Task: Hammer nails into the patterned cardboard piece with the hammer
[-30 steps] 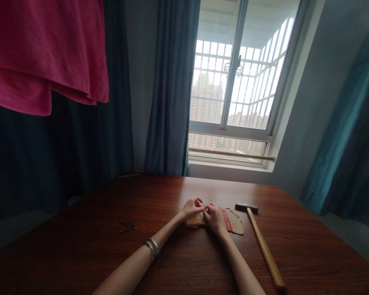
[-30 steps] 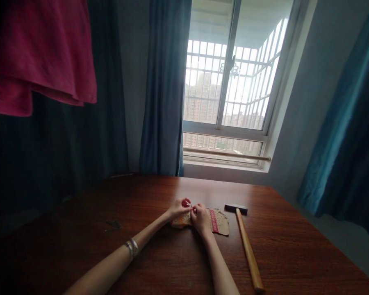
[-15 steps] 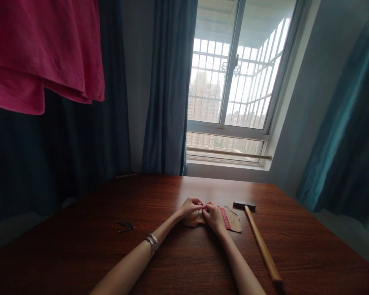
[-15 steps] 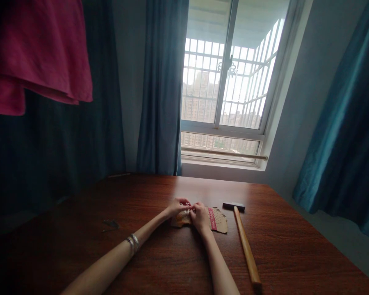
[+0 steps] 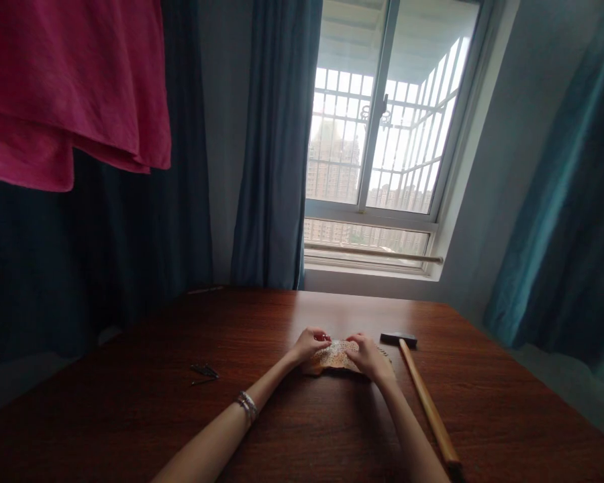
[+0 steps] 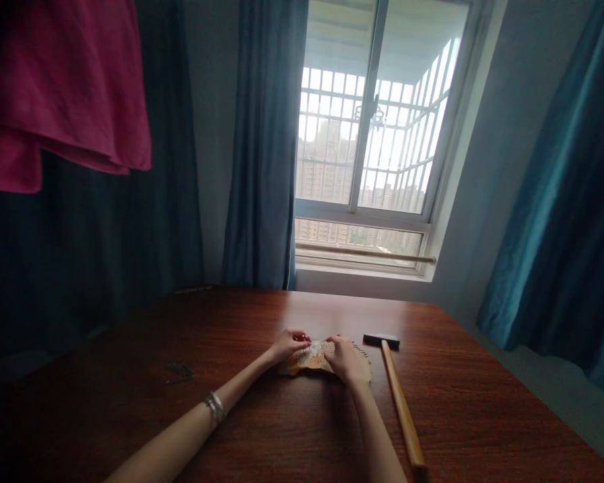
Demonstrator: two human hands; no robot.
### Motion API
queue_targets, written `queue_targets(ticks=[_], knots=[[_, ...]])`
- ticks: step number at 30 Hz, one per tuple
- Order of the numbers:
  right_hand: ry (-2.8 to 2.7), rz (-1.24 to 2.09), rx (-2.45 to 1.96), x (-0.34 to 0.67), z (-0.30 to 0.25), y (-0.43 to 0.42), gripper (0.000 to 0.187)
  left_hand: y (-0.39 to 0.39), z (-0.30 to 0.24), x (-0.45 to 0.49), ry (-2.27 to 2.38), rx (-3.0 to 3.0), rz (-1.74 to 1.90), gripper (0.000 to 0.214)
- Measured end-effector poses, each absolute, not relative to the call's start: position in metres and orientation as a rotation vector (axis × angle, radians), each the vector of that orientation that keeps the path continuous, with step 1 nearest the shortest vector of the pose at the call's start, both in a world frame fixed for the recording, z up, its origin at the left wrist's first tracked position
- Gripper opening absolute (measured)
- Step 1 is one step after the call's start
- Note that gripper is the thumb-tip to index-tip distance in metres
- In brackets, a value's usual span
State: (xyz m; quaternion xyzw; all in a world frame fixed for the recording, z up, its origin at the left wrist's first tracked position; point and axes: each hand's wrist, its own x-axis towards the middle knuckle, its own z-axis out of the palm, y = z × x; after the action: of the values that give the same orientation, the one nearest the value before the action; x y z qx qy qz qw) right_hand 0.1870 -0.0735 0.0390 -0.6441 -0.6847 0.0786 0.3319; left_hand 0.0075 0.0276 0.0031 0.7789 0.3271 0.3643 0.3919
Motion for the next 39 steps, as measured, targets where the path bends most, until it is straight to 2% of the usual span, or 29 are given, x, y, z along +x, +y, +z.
queue_targets(ticks=[8, 13, 19, 23, 30, 36, 39], knots=[[-1.486, -0.069, -2.377, 0.265, 0.040, -0.118, 0.052, 0.027, 0.003, 0.006, 0.852, 1.974, 0.926, 0.028], [-1.366, 0.090, -2.609, 0.279, 0.027, -0.144, 0.049, 0.028, 0.002, 0.007, 0.878, 1.990, 0.920, 0.027], [-1.299, 0.278, -2.601, 0.281, 0.033, -0.162, 0.032, 0.031, -0.001, 0.007, 0.892, 2.015, 0.911, 0.027], [-1.303, 0.272, -2.570, 0.279, 0.029, -0.173, 0.026, 0.031, -0.001, 0.006, 0.904, 2.046, 0.906, 0.027], [-1.338, 0.086, -2.600, 0.273, 0.018, -0.185, 0.030, 0.030, -0.001, 0.007, 0.939, 2.065, 0.900, 0.026], [-1.343, 0.145, -2.599, 0.271, 0.020, -0.185, 0.040, 0.029, 0.000, 0.006, 0.947, 2.076, 0.912, 0.025], [-1.344, 0.199, -2.553, 0.274, 0.018, -0.184, 0.038, 0.028, 0.001, 0.007, 0.955, 2.067, 0.904, 0.025]])
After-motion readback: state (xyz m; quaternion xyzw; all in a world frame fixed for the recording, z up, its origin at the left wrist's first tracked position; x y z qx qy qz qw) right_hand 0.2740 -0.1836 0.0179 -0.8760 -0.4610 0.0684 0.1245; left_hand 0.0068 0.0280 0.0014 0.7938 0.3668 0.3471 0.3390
